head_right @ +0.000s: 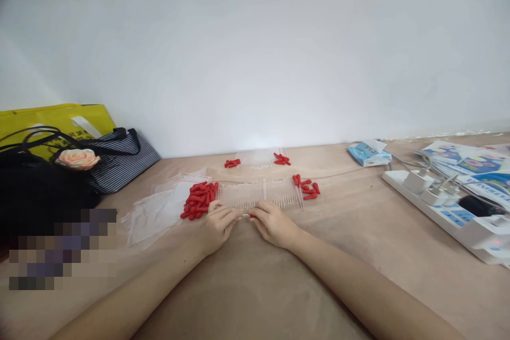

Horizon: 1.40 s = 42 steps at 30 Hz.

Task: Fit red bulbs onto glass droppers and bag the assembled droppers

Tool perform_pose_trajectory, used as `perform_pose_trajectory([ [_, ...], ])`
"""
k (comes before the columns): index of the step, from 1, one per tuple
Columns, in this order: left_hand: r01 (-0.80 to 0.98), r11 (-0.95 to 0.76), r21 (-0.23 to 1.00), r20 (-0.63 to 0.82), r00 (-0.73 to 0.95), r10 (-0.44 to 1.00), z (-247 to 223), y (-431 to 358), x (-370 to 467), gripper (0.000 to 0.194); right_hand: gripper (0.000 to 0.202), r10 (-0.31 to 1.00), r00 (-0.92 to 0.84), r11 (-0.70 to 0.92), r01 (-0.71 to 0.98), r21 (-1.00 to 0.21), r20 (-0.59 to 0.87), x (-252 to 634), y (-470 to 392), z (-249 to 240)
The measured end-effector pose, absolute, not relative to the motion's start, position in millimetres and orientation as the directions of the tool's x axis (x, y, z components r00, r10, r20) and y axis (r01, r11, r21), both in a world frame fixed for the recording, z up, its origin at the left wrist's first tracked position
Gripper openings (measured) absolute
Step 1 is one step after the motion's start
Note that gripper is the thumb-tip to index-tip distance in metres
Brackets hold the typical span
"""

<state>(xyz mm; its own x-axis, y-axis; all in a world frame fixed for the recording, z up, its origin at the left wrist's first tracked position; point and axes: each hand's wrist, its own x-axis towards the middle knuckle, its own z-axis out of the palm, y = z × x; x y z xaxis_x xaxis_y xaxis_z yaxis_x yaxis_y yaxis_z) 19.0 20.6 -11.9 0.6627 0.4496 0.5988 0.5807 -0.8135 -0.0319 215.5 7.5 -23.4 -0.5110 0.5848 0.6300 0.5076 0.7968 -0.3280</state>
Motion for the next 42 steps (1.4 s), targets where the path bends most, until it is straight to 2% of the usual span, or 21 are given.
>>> perform_pose_trajectory([
  [11, 0.604, -0.796, -0.046, 0.612, 0.646, 0.456, -12.0, 19.6, 19.5, 0.019, 0.018, 0.677, -0.496, 0.723, 0.587, -0.364, 0.544, 229.9, 13.4, -19.4],
  [21, 0.654, -0.756, -0.026, 0.601, 0.614, 0.512, -8.6, 20.6, 20.2, 0.022, 0.018, 0.653, -0.511, 0.741, 0.582, -0.334, 0.559, 233.9, 14.7, -21.1],
  [31, 0.560, -0.826, -0.059, 0.679, 0.630, 0.378, -5.2, 16.5, 23.9, 0.017, 0.017, 0.615, -0.528, 0.769, 0.565, -0.299, 0.585, 227.7, 9.8, -16.5],
  [42, 0.517, -0.855, -0.028, 0.698, 0.622, 0.354, -4.6, 14.7, 26.9, 0.015, 0.017, 0.614, -0.564, 0.778, 0.548, -0.306, 0.552, 227.0, 10.7, -14.3],
])
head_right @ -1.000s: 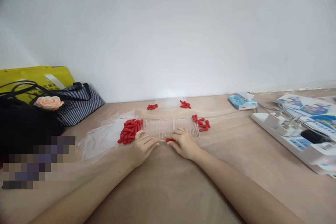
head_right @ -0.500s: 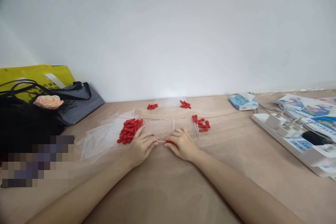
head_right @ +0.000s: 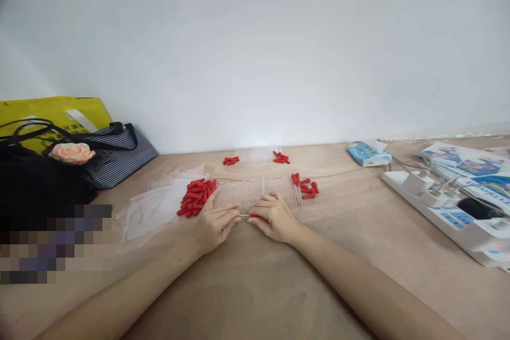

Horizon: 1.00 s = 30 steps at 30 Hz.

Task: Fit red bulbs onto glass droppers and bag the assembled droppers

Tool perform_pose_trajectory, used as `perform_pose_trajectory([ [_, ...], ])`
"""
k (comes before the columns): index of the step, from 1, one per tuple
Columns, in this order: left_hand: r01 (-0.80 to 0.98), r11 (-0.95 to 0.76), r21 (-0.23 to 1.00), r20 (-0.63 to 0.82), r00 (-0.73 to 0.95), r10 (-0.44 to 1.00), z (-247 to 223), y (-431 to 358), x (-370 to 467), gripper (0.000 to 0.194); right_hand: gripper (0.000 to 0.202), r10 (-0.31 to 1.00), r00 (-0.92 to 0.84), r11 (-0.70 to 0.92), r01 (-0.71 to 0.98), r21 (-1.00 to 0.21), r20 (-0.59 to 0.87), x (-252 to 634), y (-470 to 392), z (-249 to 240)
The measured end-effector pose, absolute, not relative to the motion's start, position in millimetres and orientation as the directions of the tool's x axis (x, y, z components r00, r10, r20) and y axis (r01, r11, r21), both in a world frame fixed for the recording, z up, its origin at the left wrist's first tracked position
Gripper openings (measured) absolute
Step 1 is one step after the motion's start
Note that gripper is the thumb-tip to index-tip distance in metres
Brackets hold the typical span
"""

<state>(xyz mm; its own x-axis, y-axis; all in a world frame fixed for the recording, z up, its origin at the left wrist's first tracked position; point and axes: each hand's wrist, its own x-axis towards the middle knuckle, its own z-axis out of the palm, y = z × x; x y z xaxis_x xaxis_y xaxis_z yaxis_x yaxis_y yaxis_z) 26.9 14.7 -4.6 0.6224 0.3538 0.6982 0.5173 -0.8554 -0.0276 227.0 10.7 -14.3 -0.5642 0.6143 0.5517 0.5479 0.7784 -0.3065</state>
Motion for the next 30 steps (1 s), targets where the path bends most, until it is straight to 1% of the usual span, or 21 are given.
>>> perform_pose_trajectory([
  [16, 0.531, -0.848, -0.012, 0.690, 0.618, 0.377, -4.1, 15.4, 26.3, 0.016, 0.020, 0.614, -0.578, 0.778, 0.559, -0.287, 0.538, 227.1, 14.8, -14.3],
  [19, 0.542, -0.840, -0.003, 0.689, 0.610, 0.392, -2.7, 15.2, 25.3, 0.017, 0.022, 0.633, -0.564, 0.765, 0.560, -0.319, 0.530, 229.7, 16.4, -15.3],
  [24, 0.558, -0.830, 0.008, 0.688, 0.599, 0.410, -1.1, 15.1, 24.3, 0.016, 0.029, 0.674, -0.487, 0.732, 0.538, -0.417, 0.555, 234.4, 14.4, -19.2],
  [30, 0.545, -0.838, -0.009, 0.694, 0.607, 0.388, -1.4, 14.9, 24.5, 0.012, 0.017, 0.718, -0.473, 0.696, 0.511, -0.505, 0.510, 228.6, 8.1, -15.6],
])
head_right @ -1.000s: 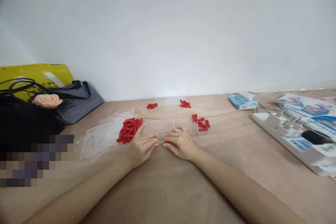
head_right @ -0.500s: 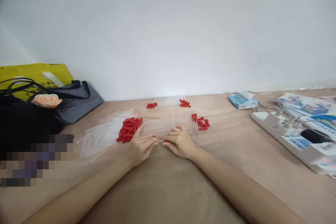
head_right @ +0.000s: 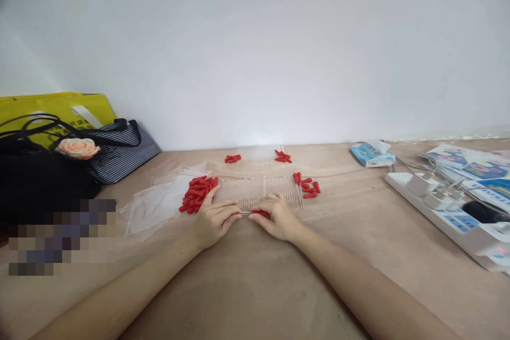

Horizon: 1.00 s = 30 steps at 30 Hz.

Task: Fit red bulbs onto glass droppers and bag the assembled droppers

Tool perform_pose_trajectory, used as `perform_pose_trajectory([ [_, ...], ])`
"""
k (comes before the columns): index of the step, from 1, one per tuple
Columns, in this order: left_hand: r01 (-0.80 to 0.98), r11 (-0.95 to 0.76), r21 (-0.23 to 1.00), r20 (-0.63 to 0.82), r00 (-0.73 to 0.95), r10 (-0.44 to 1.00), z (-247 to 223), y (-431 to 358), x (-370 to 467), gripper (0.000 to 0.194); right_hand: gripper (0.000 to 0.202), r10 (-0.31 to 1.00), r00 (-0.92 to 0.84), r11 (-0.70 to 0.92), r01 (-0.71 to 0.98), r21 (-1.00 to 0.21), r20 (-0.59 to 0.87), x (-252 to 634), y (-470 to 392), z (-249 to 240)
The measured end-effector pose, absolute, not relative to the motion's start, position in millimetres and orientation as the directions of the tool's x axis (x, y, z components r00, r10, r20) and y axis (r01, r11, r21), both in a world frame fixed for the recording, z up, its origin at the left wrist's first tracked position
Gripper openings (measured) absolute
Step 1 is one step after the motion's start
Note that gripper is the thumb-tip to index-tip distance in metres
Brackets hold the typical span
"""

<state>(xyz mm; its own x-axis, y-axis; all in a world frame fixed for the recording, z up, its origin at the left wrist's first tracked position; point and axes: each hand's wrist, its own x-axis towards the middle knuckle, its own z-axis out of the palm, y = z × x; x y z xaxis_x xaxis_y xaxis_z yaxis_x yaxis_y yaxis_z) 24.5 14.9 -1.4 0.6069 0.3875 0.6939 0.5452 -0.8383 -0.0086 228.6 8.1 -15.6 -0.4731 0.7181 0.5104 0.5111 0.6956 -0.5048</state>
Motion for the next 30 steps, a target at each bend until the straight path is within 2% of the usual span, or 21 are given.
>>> perform_pose_trajectory([
  [5, 0.538, -0.843, -0.006, 0.709, 0.597, 0.376, -2.2, 13.4, 25.3, 0.012, 0.017, 0.750, -0.413, 0.661, 0.453, -0.598, 0.517, 220.5, 7.3, -15.0],
  [14, 0.540, -0.841, 0.011, 0.705, 0.592, 0.390, -4.3, 13.6, 25.1, 0.012, 0.016, 0.768, -0.425, 0.632, 0.382, -0.675, 0.479, 222.4, 11.7, -17.1],
  [20, 0.547, -0.836, 0.044, 0.688, 0.590, 0.423, -5.1, 14.9, 23.4, 0.011, 0.027, 0.839, -0.372, 0.514, 0.302, -0.803, 0.397, 228.7, 11.4, -15.8],
  [30, 0.540, -0.835, 0.104, 0.688, 0.567, 0.452, -3.8, 10.2, 24.9, 0.014, 0.026, 0.906, -0.327, 0.295, 0.033, -0.955, 0.269, 221.1, 10.5, -17.1],
])
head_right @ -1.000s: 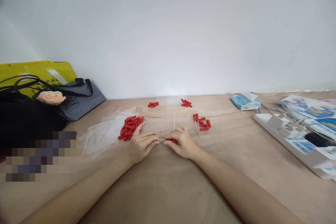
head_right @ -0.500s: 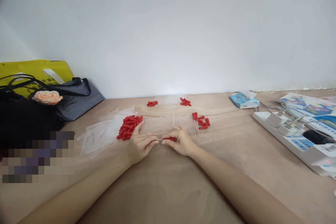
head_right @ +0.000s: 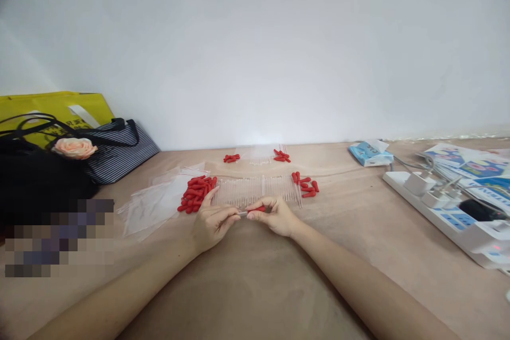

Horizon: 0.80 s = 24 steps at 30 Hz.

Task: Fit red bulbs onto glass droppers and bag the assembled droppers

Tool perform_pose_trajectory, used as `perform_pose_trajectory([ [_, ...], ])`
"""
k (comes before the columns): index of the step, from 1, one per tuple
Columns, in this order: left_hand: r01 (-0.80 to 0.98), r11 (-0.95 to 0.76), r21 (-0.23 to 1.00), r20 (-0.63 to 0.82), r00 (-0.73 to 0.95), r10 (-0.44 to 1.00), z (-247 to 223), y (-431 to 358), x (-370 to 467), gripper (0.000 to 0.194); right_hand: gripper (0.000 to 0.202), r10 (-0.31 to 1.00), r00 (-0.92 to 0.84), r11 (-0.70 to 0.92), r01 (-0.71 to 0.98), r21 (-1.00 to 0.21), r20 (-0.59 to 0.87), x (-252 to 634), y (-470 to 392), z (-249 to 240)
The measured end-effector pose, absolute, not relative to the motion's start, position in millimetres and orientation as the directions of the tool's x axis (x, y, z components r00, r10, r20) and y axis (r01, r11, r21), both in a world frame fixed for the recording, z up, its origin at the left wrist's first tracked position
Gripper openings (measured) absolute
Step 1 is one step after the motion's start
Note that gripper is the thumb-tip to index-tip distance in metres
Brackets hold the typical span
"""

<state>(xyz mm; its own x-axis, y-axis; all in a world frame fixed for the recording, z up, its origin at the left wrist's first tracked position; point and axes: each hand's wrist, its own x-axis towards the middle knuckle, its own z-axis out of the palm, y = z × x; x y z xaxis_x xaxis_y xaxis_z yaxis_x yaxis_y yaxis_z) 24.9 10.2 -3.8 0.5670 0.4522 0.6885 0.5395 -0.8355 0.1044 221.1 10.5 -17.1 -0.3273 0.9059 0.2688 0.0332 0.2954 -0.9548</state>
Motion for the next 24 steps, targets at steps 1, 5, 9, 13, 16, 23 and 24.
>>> perform_pose_trajectory([
  [1, 0.542, -0.834, 0.108, 0.688, 0.565, 0.456, -3.6, 10.3, 25.0, 0.014, 0.026, 0.910, -0.322, 0.285, 0.034, -0.958, 0.259, 221.2, 10.5, -16.5],
  [5, 0.558, -0.823, 0.106, 0.677, 0.566, 0.471, -3.0, 12.1, 24.8, 0.016, 0.027, 0.910, -0.294, 0.336, 0.118, -0.934, 0.291, 222.6, 10.6, -14.7],
  [9, 0.578, -0.811, 0.091, 0.652, 0.581, 0.487, -4.2, 12.8, 24.0, 0.018, 0.022, 0.871, -0.294, 0.463, 0.226, -0.857, 0.393, 222.3, 10.6, -16.4],
  [13, 0.565, -0.820, 0.087, 0.673, 0.574, 0.466, -5.4, 11.4, 24.8, 0.018, 0.019, 0.862, -0.286, 0.487, 0.241, -0.839, 0.418, 220.2, 9.5, -20.6],
  [16, 0.546, -0.833, 0.087, 0.686, 0.574, 0.447, -4.7, 10.3, 26.2, 0.018, 0.018, 0.865, -0.297, 0.476, 0.234, -0.848, 0.404, 218.3, 8.2, -22.0],
  [23, 0.551, -0.826, 0.118, 0.690, 0.553, 0.467, -3.8, 11.4, 27.3, 0.018, 0.020, 0.896, -0.290, 0.389, 0.145, -0.910, 0.336, 218.0, 9.1, -17.8],
  [24, 0.552, -0.824, 0.126, 0.684, 0.553, 0.475, -3.9, 11.8, 27.0, 0.018, 0.020, 0.901, -0.291, 0.375, 0.143, -0.916, 0.323, 219.6, 9.5, -17.4],
])
